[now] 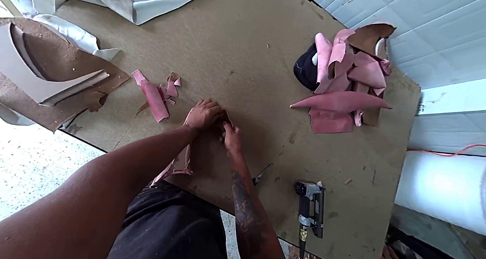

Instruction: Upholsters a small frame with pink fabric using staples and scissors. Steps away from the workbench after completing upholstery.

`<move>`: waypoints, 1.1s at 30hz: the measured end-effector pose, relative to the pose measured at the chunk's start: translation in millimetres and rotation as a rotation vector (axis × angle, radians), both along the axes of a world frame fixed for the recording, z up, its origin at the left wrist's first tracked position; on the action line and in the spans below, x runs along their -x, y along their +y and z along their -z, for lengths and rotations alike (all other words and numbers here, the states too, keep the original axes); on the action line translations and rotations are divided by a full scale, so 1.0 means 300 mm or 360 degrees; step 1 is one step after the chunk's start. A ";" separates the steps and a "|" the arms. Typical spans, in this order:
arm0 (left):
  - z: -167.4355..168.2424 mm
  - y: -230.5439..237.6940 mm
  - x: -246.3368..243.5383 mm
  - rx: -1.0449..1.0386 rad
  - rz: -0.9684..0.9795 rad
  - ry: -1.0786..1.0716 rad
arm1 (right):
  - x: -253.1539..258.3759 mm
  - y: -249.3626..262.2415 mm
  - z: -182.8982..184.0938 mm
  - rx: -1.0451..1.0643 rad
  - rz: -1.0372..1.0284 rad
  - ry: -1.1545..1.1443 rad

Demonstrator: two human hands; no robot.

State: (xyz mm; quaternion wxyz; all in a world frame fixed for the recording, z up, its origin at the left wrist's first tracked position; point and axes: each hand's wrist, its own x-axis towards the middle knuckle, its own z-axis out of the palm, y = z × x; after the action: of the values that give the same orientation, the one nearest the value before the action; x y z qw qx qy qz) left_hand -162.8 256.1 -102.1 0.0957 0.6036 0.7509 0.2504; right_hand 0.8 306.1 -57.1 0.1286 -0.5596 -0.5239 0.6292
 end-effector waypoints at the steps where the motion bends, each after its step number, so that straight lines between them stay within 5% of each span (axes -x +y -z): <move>1: 0.000 -0.004 -0.001 -0.0003 0.0001 -0.0017 | 0.009 0.005 -0.009 -0.0023 -0.0015 -0.0011; 15: -0.012 -0.022 0.021 -0.0179 0.0277 -0.0253 | 0.114 0.160 -0.085 0.0002 -0.0230 -0.0182; 21: -0.010 -0.021 0.016 -0.0203 0.0106 -0.0385 | 0.050 0.136 -0.084 -0.0169 -0.0324 0.0023; 26: -0.022 -0.001 0.000 -0.0060 0.0008 -0.0279 | -0.458 0.141 -0.223 -0.0677 0.0038 -0.0226; 30: -0.022 0.006 0.002 0.0027 -0.0029 -0.0217 | -1.068 0.107 -0.171 -0.1027 0.0282 -0.0938; 33: -0.025 0.015 0.012 0.0069 -0.0038 -0.0292 | -1.245 0.025 -0.104 -0.0973 0.0146 -0.1287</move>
State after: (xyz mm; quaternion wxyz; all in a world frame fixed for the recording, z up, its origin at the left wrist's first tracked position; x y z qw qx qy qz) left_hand -166.3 260.5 -94.5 0.1741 0.5668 0.7514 0.2895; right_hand 374.4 313.5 -25.9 0.1009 -0.7175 -0.6669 0.1739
